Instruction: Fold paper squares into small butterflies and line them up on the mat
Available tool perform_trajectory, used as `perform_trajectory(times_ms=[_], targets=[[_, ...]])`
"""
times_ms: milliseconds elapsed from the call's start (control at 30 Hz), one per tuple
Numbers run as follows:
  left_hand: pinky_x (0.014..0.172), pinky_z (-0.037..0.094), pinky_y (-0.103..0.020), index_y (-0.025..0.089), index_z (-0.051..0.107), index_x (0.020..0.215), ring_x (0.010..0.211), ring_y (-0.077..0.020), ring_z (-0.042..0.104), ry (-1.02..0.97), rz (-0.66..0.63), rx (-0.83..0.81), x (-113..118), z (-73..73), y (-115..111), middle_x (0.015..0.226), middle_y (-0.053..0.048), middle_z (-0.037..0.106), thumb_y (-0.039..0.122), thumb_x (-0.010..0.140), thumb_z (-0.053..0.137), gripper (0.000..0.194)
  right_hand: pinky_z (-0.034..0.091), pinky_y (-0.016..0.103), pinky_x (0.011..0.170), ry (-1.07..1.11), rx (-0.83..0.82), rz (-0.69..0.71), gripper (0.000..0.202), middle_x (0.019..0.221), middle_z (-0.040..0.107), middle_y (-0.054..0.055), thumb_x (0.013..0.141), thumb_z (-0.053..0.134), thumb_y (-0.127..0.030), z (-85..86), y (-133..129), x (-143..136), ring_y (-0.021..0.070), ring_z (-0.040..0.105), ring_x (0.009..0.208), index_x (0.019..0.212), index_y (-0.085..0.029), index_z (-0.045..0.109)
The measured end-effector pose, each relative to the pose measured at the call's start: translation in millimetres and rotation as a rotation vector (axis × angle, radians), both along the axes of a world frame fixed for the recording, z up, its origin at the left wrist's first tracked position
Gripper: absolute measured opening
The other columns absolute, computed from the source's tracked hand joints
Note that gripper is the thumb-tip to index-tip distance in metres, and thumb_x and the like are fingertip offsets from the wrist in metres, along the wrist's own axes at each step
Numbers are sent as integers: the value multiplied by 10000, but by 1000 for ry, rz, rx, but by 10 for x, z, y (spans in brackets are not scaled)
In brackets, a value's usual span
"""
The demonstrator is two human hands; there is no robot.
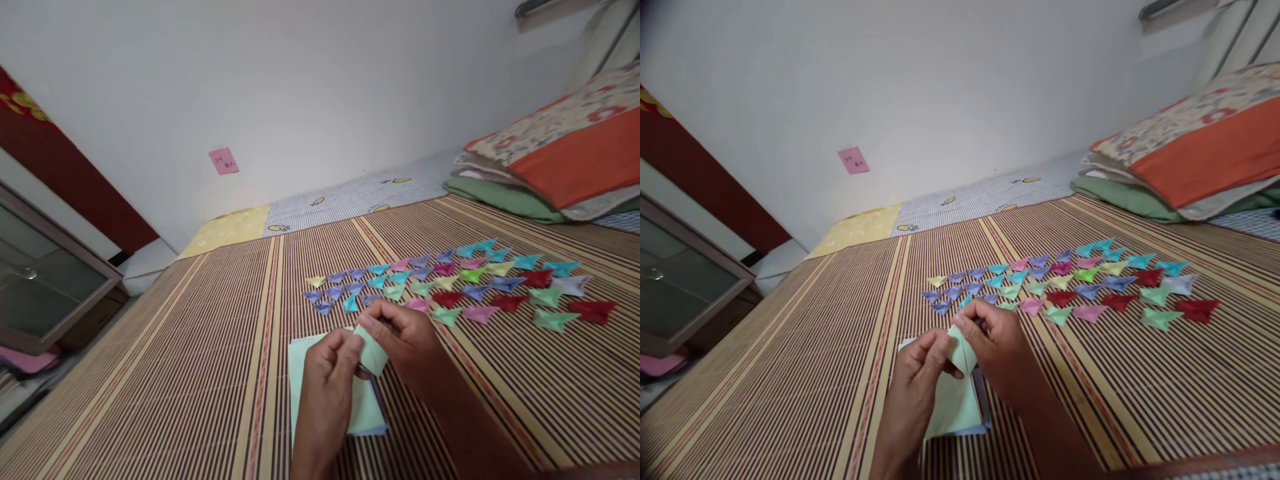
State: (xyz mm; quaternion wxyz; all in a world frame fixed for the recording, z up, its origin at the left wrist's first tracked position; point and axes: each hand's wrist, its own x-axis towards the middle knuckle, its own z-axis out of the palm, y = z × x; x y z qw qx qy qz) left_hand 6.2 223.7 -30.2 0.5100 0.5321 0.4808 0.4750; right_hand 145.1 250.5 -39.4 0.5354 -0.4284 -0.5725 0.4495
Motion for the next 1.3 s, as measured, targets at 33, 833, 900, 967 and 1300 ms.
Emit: perform_trajectory(times_ms=[33, 833, 900, 967, 1300], targets=[[605, 417, -233, 167, 662, 714, 618, -132, 495, 8, 6, 1, -4, 1, 5, 639, 9, 567, 486, 884, 704, 364, 380, 225, 500, -26, 28, 14, 281, 600, 528, -41, 929, 635, -389, -10, 12, 5, 113, 475, 546, 733, -187, 635], [634, 383, -262, 175, 695, 627, 670, -156, 488, 54, 97, 109, -44, 20, 6, 652, -1, 566, 339, 872, 695, 295, 452, 315, 717, -124, 197, 82, 168, 767, 647, -1, 931, 663, -284, 17, 10, -3, 181, 601, 764, 785, -210, 702], [631, 371, -266, 177, 696, 632, 675, -162, 485, 107, 89, 113, -29, 17, 1, 657, -6, 566, 309, 874, 680, 277, 436, 305, 687, -131, 188, 77, 196, 727, 623, -11, 926, 659, -277, 15, 1, -26, 169, 579, 723, 745, -207, 682], [618, 355, -266, 178, 697, 646, 659, -157, 470, 131, 107, 104, -22, 9, 3, 660, -2, 567, 294, 850, 703, 235, 412, 294, 651, -147, 176, 25, 214, 696, 597, -20, 928, 643, -276, 6, -1, -36, 157, 549, 681, 727, -206, 662], [570, 322, -243, 157, 684, 653, 581, -110, 404, -127, 56, -58, -72, -62, 20, 596, 29, 526, 375, 789, 787, 277, 349, 246, 522, 104, -113, 107, 277, 632, 550, -37, 897, 671, -427, -46, 43, -49, 120, 459, 567, 756, -188, 661]])
